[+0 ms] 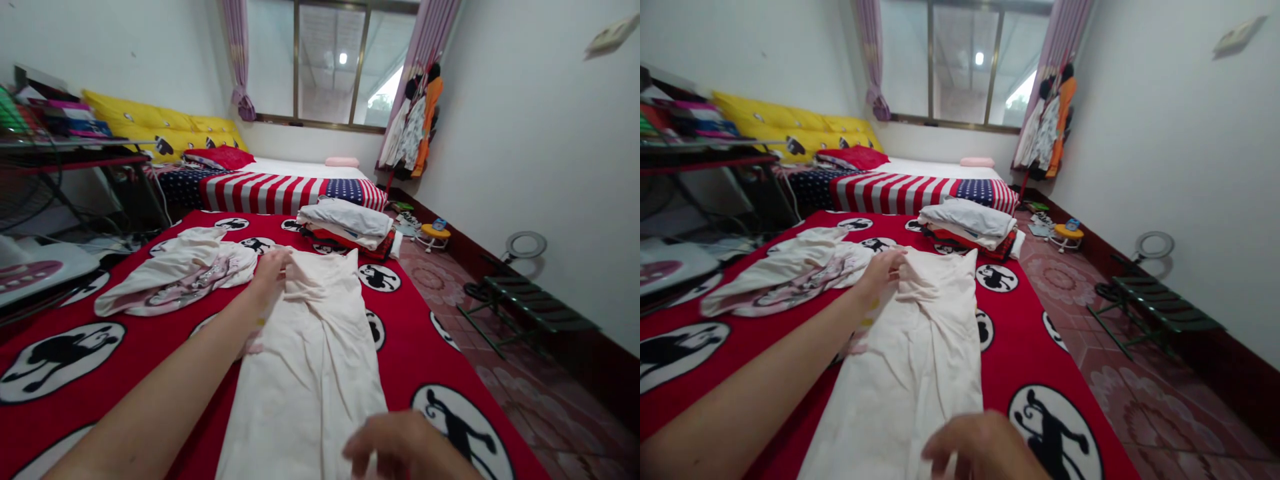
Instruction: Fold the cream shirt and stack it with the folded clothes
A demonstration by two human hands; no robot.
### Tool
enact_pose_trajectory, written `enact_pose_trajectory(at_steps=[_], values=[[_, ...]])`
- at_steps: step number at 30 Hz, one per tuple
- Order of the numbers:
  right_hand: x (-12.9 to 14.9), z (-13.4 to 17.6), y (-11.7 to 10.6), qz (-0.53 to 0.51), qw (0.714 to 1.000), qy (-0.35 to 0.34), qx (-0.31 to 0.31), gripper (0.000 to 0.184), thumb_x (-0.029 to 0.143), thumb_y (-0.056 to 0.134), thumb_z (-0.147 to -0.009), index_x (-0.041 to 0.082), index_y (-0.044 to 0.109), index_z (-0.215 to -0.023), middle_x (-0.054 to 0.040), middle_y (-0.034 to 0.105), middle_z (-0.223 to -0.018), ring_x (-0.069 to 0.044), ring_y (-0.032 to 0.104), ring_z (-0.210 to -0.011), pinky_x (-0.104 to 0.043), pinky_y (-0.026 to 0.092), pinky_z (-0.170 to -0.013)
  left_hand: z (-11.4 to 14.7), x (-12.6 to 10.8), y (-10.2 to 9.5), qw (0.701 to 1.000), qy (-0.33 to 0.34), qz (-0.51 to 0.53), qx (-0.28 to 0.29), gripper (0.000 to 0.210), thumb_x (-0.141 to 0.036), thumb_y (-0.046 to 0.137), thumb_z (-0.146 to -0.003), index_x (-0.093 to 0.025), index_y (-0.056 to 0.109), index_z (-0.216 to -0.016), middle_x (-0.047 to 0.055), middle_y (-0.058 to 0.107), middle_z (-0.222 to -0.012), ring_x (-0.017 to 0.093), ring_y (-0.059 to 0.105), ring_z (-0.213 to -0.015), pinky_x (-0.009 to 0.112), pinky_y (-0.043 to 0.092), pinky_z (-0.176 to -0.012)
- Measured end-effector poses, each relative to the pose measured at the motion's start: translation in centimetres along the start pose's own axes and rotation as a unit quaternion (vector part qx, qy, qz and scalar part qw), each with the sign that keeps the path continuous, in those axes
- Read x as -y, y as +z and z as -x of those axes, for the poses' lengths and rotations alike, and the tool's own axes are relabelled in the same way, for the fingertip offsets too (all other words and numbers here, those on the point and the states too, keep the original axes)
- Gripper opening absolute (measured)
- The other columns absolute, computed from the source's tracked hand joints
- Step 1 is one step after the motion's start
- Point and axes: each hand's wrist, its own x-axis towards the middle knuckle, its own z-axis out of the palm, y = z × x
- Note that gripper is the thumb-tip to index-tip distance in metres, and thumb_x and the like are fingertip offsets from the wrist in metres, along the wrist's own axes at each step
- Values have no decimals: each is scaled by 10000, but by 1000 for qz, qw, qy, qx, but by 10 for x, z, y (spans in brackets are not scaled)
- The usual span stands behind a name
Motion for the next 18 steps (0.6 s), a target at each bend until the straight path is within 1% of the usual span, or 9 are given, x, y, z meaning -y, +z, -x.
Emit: enact_pose_trajectory(at_steps=[2,3,5,7,9,11,13,16,18], values=[[2,-35,-26,3,998,0,-62,286,429,600,-776,218,719,-928,-41,690,-790,-148,601,-619,-220,459,-536,3,16,-3,1000,-2,9,-10,461,-482,661,-630,-145,622,-942,8,621,-716,118,580,-560,218,462,-494],[1,-57,-41,1,996,-7,-87,297,411,577,-794,189,707,-943,-40,679,-762,-143,596,-607,-222,459,-537,4,22,-4,1000,4,10,-15,503,-479,688,-613,-145,620,-983,-3,609,-707,109,567,-549,204,445,-479],[-4,-106,-71,-14,986,-31,-161,320,397,581,-765,152,683,-945,-41,667,-751,-130,575,-548,-230,455,-513,6,31,-4,1000,28,-8,-13,559,-411,745,-571,-145,626,-1048,-22,588,-683,95,536,-537,178,400,-458],[-12,-156,-95,11,970,-45,-238,305,370,570,-751,140,680,-920,-43,669,-726,-129,565,-527,-233,451,-507,7,37,-3,998,52,-45,5,524,-328,749,-567,-140,655,-1046,-30,574,-642,86,503,-519,170,364,-448],[-19,-201,-111,72,953,-55,-291,291,333,538,-762,137,690,-915,-38,668,-692,-127,555,-517,-232,439,-508,6,42,-2,994,66,-80,28,432,-280,716,-596,-137,692,-1004,-30,563,-599,82,475,-498,173,343,-448],[-23,-237,-118,111,944,-60,-305,289,307,527,-771,132,701,-920,-30,657,-654,-126,546,-514,-229,424,-512,5,47,-2,991,78,-98,37,365,-248,689,-618,-148,717,-969,-30,558,-582,83,471,-495,178,343,-457],[-24,-263,-118,128,947,-64,-289,281,291,562,-756,137,712,-937,-14,642,-618,-123,543,-514,-223,414,-517,4,53,-2,988,98,-111,40,331,-226,668,-639,-162,725,-958,-21,577,-610,92,494,-522,182,364,-476],[-21,-286,-111,152,955,-64,-245,294,247,671,-668,173,731,-946,20,622,-551,-120,545,-497,-213,405,-517,2,60,-2,983,125,-123,45,301,-192,641,-665,-178,725,-953,9,638,-741,100,535,-583,186,408,-511],[-18,-292,-107,165,958,-60,-229,250,219,708,-618,183,746,-862,21,620,-525,-130,556,-492,-216,405,-514,2,60,-2,980,143,-131,50,289,-161,621,-679,-189,726,-946,25,660,-860,97,553,-620,190,439,-543]])
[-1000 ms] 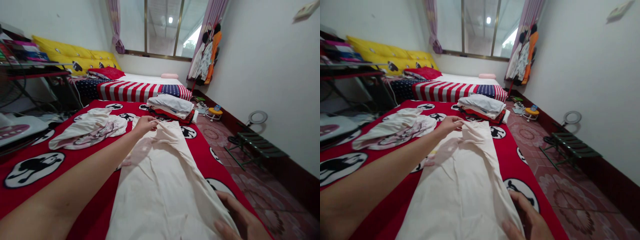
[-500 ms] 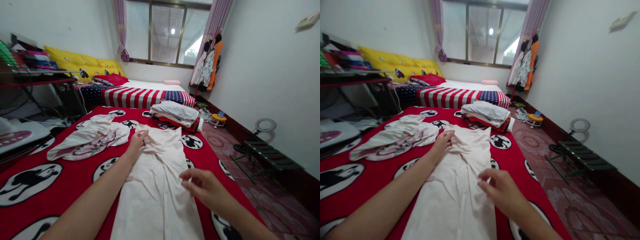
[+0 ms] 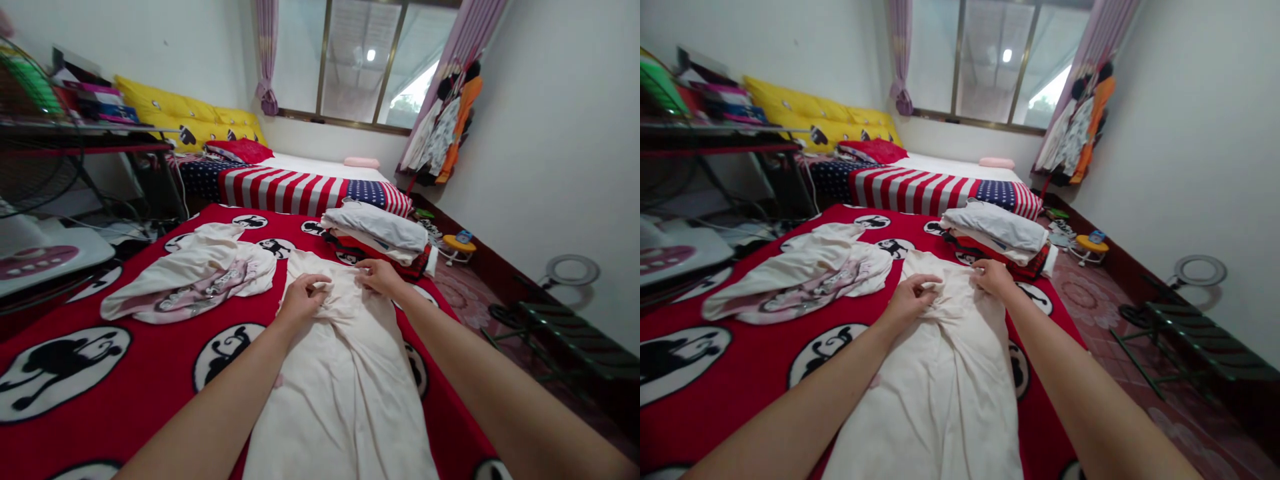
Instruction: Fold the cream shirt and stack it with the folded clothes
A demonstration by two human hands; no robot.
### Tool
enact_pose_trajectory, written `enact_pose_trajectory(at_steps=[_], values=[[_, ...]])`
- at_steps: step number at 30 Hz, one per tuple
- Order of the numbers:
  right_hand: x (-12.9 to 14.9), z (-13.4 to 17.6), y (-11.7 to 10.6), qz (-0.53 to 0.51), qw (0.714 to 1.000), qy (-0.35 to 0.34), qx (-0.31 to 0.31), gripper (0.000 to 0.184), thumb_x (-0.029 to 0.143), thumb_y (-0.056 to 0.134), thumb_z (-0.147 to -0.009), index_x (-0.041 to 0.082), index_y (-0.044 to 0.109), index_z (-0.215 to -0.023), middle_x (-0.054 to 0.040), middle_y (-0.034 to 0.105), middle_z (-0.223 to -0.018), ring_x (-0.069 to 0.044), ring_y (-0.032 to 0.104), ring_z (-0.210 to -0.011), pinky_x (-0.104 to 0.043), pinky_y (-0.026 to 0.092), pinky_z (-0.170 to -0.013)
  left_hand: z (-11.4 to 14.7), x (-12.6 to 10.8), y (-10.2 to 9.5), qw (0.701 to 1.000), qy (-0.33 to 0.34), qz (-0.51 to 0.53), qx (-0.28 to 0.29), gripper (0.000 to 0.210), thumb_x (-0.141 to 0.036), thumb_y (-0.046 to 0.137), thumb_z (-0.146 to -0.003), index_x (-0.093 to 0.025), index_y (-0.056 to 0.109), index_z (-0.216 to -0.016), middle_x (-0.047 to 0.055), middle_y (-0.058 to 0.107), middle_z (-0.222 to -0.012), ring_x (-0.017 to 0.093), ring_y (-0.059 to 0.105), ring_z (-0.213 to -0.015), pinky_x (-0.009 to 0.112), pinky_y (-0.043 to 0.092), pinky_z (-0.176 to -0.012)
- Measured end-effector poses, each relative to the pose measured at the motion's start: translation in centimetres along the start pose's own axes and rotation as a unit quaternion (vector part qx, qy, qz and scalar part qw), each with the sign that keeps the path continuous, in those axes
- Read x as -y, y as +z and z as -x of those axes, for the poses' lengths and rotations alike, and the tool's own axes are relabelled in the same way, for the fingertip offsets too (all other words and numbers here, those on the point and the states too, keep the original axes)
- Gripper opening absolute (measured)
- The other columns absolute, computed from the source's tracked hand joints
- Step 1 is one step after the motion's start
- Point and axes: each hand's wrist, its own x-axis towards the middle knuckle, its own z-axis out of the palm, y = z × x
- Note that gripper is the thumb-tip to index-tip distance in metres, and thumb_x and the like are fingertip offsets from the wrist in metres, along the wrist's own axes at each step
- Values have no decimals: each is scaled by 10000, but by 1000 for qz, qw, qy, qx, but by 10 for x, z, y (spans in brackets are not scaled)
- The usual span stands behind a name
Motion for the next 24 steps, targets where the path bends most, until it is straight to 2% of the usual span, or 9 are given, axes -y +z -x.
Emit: enact_pose_trajectory(at_steps=[2,4,8,12,14,17,20,22,24], values=[[4,-3,1,10,1000,5,-13,133,220,681,-641,170,735,-752,-3,630,-530,-146,572,-502,-225,410,-515,0,-4,-1,1000,22,-13,-12,292,-118,602,-680,-193,727,-934,35,655,-947,101,572,-672,197,469,-588],[7,-6,0,13,999,13,-47,142,238,603,-713,155,715,-741,-30,647,-562,-156,588,-517,-234,422,-520,-2,-11,-4,997,43,-28,-49,326,-69,578,-674,-194,723,-937,46,634,-1017,122,595,-764,211,499,-645],[10,-9,5,-5,996,21,-92,277,243,505,-798,130,662,-997,-50,695,-696,-150,622,-547,-239,472,-548,-6,-20,-15,980,50,-105,-159,417,-7,509,-694,-218,701,-999,73,545,-1198,185,591,-1005,277,539,-788],[17,4,15,-16,996,-1,-90,389,150,569,-743,108,601,-1128,-92,721,-897,-164,675,-709,-272,520,-695,-3,-27,-19,941,53,-271,-195,472,-10,507,-732,-227,647,-1127,92,387,-1403,235,468,-1237,378,424,-1040],[22,16,16,-15,996,-24,-90,357,152,569,-758,130,620,-1111,-102,710,-1005,-186,673,-873,-298,506,-814,1,-32,-15,930,103,-316,-155,378,-72,504,-799,-217,649,-1117,79,420,-1405,230,411,-1296,390,346,-1104],[19,37,14,39,993,-94,-61,339,269,518,-858,164,617,-1165,-99,670,-1153,-209,607,-1082,-338,437,-966,7,-36,-5,922,169,-349,13,313,-247,444,-916,-221,630,-1166,51,532,-1343,203,419,-1300,376,304,-1120],[-1,50,12,178,978,-108,35,528,437,415,-926,153,466,-1369,-131,471,-1419,-266,416,-1316,-455,332,-1071,12,-32,-1,892,99,-423,128,521,-484,436,-912,-209,494,-1351,89,415,-1466,259,294,-1390,430,229,-1141],[-18,54,12,257,962,-47,81,630,516,326,-943,160,319,-1462,-114,265,-1537,-293,225,-1416,-550,254,-1094,13,-26,-2,870,44,-466,153,644,-575,416,-888,-217,397,-1424,104,274,-1541,286,170,-1434,466,165,-1151],[-30,54,13,297,950,3,92,668,557,236,-950,174,224,-1497,-84,155,-1569,-283,132,-1441,-583,212,-1102,13,-22,-5,857,28,-485,174,674,-606,371,-891,-238,341,-1455,99,212,-1561,277,119,-1446,467,133,-1156]])
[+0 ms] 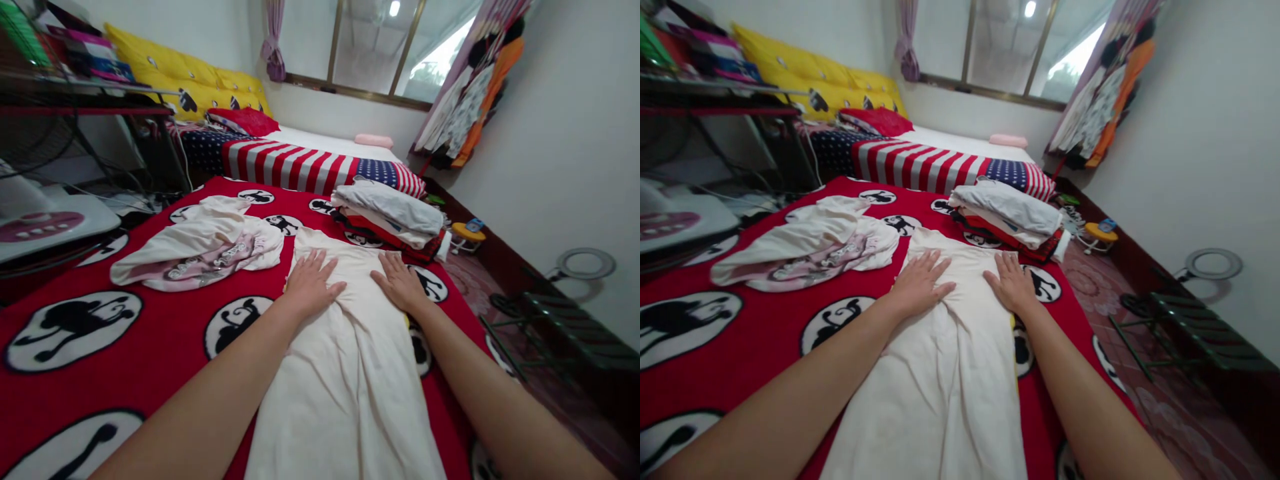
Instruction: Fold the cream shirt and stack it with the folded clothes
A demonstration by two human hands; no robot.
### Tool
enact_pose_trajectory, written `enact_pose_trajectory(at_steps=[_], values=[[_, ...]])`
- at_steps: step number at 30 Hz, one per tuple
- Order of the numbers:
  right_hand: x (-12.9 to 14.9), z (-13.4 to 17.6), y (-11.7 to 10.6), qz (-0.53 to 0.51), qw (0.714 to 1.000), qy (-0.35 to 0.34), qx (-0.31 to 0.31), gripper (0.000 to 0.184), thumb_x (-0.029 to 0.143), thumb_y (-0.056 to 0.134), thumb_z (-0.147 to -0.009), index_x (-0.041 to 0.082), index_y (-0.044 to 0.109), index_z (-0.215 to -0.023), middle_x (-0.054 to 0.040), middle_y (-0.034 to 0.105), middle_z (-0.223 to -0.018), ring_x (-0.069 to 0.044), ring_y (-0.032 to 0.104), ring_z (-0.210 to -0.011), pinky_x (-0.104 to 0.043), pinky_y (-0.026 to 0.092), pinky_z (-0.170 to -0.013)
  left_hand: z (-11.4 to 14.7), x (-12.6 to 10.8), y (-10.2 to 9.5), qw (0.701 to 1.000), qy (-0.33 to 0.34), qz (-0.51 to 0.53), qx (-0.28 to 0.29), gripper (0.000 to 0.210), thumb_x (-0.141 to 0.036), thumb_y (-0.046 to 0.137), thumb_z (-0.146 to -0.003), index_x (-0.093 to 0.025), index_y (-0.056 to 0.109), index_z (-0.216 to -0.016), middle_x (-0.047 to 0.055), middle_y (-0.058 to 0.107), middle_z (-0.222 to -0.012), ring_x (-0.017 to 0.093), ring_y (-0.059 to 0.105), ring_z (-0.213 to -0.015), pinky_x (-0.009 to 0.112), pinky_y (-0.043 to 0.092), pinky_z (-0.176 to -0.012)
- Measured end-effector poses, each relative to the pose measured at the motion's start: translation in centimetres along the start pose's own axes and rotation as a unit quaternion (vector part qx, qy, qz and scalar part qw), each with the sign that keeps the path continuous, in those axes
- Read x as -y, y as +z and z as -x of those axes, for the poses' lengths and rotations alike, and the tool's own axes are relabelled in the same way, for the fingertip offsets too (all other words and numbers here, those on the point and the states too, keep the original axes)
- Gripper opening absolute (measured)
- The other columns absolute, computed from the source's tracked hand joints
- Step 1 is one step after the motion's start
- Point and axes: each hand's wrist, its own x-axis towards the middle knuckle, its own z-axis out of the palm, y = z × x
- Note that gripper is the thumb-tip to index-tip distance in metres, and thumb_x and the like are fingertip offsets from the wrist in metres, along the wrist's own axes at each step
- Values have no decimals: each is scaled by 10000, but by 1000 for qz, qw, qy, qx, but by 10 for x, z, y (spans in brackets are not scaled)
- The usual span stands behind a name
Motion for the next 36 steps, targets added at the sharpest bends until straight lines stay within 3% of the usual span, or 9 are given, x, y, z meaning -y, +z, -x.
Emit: enact_pose_trajectory(at_steps=[6,10,15,18,21,25,28,32,36], values=[[6,3,-3,20,1000,22,9,692,587,169,-946,183,173,-1508,-81,126,-1575,-262,102,-1447,-583,193,-1108,-2,7,0,999,24,-28,11,709,-662,273,-891,-256,298,-1472,105,180,-1569,288,99,-1447,478,132,-1148],[11,30,-11,9,999,25,39,632,511,217,-965,176,203,-1501,-93,120,-1576,-281,113,-1444,-607,197,-1095,-1,8,0,999,37,-37,15,715,-665,231,-899,-247,286,-1477,124,174,-1567,300,102,-1445,487,138,-1142],[4,102,-23,-55,997,-36,42,521,393,353,-959,166,368,-1427,-144,248,-1540,-298,237,-1410,-609,226,-1084,1,9,1,998,50,-42,4,703,-635,253,-914,-217,282,-1478,166,178,-1559,336,99,-1439,515,145,-1132],[3,159,-34,-145,984,-94,-45,366,285,463,-916,179,528,-1261,-140,486,-1381,-260,438,-1288,-525,313,-1080,4,5,2,997,59,-41,-16,656,-570,320,-931,-192,313,-1467,193,155,-1557,367,79,-1434,545,142,-1125],[4,216,-43,-208,960,-150,-111,277,181,493,-889,207,571,-1154,-108,570,-1229,-204,537,-1157,-396,435,-1005,16,0,-3,993,102,-33,-48,558,-412,420,-939,-164,371,-1436,209,134,-1557,379,69,-1433,578,165,-1112],[5,273,-44,-196,956,-206,-79,334,104,485,-880,238,574,-1172,-102,565,-1217,-184,564,-1105,-329,500,-917,51,6,-19,971,233,29,-50,446,-170,508,-876,-150,512,-1322,184,180,-1551,340,115,-1437,523,222,-1128],[8,292,-39,-174,950,-246,-86,414,78,483,-873,242,542,-1248,-117,546,-1275,-190,539,-1156,-339,495,-933,91,21,-39,951,296,85,0,379,-87,504,-844,-193,614,-1191,138,297,-1513,309,198,-1424,494,271,-1123],[18,291,-37,-167,935,-297,-100,401,98,484,-893,248,544,-1260,-120,538,-1320,-188,512,-1206,-345,474,-962,153,38,-68,928,325,113,144,286,-144,583,-836,-297,691,-1052,55,475,-1397,254,352,-1359,408,328,-1107],[25,278,-37,-158,921,-345,-86,429,87,454,-893,264,539,-1275,-99,472,-1417,-196,409,-1324,-398,403,-1047,200,40,-80,911,311,125,239,483,-346,778,-695,-354,640,-1159,35,297,-1531,301,302,-1387,438,307,-1118]])
